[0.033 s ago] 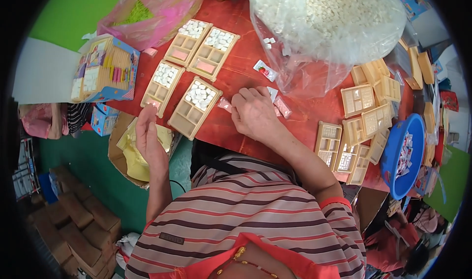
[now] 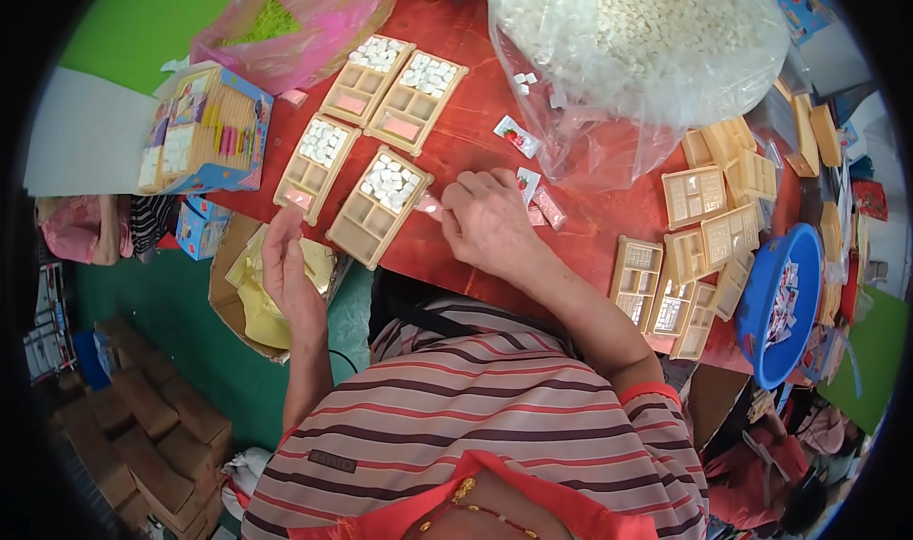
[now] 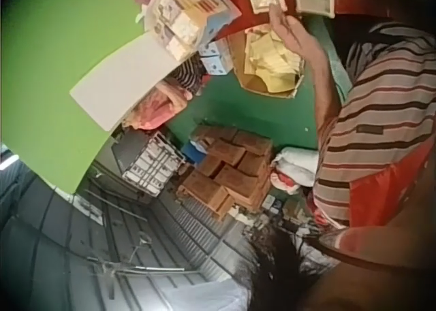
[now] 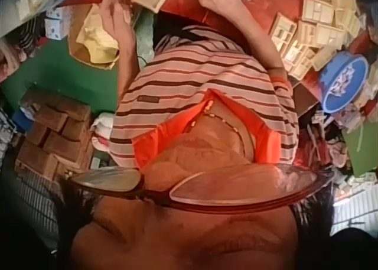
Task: Manually packaging small white items and labels into compartmentalized plastic trays.
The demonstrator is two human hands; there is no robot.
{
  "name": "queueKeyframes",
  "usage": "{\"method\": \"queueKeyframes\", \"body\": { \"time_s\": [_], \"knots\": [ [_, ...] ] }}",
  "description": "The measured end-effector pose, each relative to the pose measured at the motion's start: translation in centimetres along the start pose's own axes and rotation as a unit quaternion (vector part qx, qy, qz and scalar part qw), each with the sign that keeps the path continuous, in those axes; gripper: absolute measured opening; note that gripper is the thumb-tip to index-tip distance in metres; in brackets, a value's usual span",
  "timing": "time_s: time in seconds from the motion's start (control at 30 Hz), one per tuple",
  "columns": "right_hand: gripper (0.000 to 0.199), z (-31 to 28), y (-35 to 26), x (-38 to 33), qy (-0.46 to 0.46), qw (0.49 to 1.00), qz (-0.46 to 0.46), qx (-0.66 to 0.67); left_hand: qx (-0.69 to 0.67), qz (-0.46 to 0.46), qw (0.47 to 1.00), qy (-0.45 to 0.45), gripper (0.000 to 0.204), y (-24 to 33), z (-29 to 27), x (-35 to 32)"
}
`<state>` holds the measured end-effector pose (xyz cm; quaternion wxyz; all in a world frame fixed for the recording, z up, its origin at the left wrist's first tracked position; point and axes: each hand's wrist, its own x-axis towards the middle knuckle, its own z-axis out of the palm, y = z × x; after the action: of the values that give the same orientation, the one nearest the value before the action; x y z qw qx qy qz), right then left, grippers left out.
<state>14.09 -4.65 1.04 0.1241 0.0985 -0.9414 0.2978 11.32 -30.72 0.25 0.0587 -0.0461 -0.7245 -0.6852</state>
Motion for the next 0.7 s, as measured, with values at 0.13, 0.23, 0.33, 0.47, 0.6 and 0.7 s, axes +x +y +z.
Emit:
{"method": "queueKeyframes", "body": {
  "time_s": [0.13, 0.23, 0.33, 0.47, 0.6, 0.7],
  "knots": [
    [0.008, 2.2, -3.8, 1.8, -0.021, 0.997, -0.048, 0.063, 0.019, -0.011, 0.999, 0.033, 0.038, -0.4, -0.1, -2.1],
    [0.008, 4.6, -6.1, 2.7, -0.004, 0.998, -0.061, 0.030, 0.037, 0.000, 0.999, 0.016, 0.039, -0.8, 0.3, -3.0],
    [0.008, 4.7, -6.4, 2.9, -0.024, 0.993, -0.108, 0.032, 0.229, 0.115, 0.965, -0.061, 0.039, -1.0, 0.4, -3.2],
    [0.014, 2.3, -3.9, 2.0, 0.000, 0.996, -0.088, 0.003, 0.357, 0.206, 0.900, -0.144, 0.037, -1.8, -0.1, -2.8],
    [0.024, -1.4, 1.7, 0.5, 0.042, 0.985, 0.002, -0.169, 0.390, 0.219, 0.883, -0.144, 0.037, -1.3, 0.1, -2.4],
    [0.029, -4.9, 4.2, -1.4, 0.034, 0.967, 0.033, -0.251, 0.371, 0.235, 0.888, -0.138, 0.037, -0.3, 0.7, -1.9]
  ]
}}
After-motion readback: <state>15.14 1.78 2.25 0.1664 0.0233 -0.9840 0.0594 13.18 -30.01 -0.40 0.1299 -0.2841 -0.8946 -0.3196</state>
